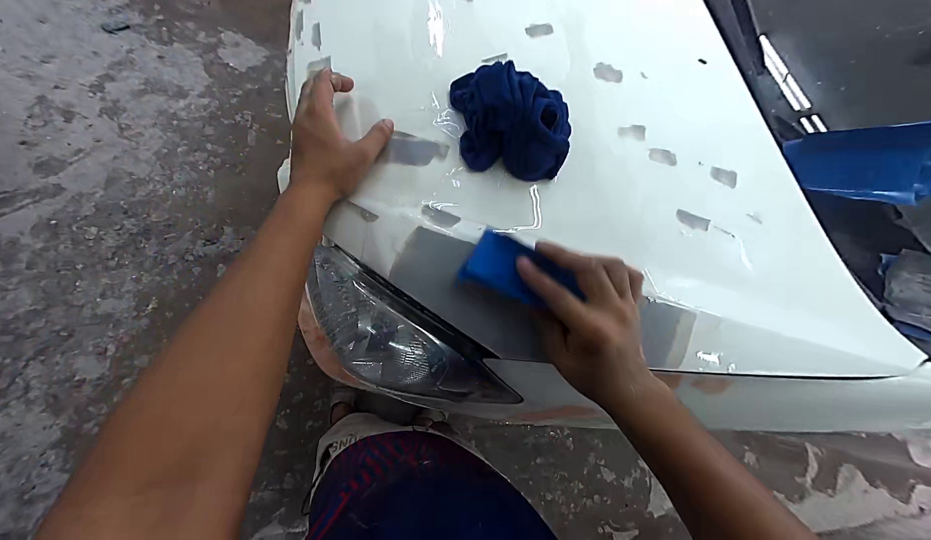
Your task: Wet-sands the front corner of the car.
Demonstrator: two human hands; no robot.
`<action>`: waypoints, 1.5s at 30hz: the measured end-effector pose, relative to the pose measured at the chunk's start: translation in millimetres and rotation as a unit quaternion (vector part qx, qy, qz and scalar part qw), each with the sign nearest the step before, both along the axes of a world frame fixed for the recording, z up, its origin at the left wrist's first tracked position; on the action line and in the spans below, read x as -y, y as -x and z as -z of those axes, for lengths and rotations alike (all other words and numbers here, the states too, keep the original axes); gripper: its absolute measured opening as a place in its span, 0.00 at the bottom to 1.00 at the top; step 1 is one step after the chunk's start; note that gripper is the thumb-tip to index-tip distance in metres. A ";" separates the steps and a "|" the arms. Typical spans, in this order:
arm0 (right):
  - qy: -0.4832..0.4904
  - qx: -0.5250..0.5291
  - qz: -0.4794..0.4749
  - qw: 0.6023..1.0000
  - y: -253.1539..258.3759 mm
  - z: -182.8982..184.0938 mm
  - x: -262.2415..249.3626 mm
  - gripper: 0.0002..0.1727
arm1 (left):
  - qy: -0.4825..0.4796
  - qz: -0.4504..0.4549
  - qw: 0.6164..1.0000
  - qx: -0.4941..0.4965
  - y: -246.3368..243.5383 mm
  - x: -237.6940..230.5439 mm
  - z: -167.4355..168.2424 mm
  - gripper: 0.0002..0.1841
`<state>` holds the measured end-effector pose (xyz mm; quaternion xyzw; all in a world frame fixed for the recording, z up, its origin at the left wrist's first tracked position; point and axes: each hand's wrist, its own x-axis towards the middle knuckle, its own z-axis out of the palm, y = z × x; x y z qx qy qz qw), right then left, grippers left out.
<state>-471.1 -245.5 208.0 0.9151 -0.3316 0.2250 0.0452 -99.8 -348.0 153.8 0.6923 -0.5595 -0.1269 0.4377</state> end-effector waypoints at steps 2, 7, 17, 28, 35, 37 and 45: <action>-0.020 0.004 0.037 0.999 -18.4 -3.1 -6.6 0.24 | 0.017 -0.007 1.000 -0.004 0.3 -1.2 0.6 0.42; 0.003 -0.034 -0.030 0.999 -4.9 13.3 -34.7 0.22 | 0.028 -0.016 0.999 -0.012 -3.2 0.7 -1.2 0.42; -0.021 -0.039 -0.012 0.999 -51.4 18.0 -43.4 0.24 | 0.033 -0.008 0.999 -0.014 -5.2 1.5 2.2 0.42; 0.020 -0.059 0.041 0.997 -102.8 14.0 -26.4 0.23 | 0.027 0.006 1.000 0.005 -10.8 6.7 1.9 0.40; 0.006 -0.050 0.106 0.993 -128.0 11.9 -33.4 0.26 | 0.035 0.020 0.999 0.001 -10.5 2.9 3.5 0.36; 0.014 -0.062 0.075 0.995 -116.9 15.2 -41.1 0.24 | 0.043 0.013 0.999 -0.003 -11.2 5.4 4.3 0.35; 0.005 -0.060 0.094 0.994 -131.8 15.2 -39.8 0.26 | 0.032 0.021 0.999 -0.015 -11.5 2.0 3.1 0.35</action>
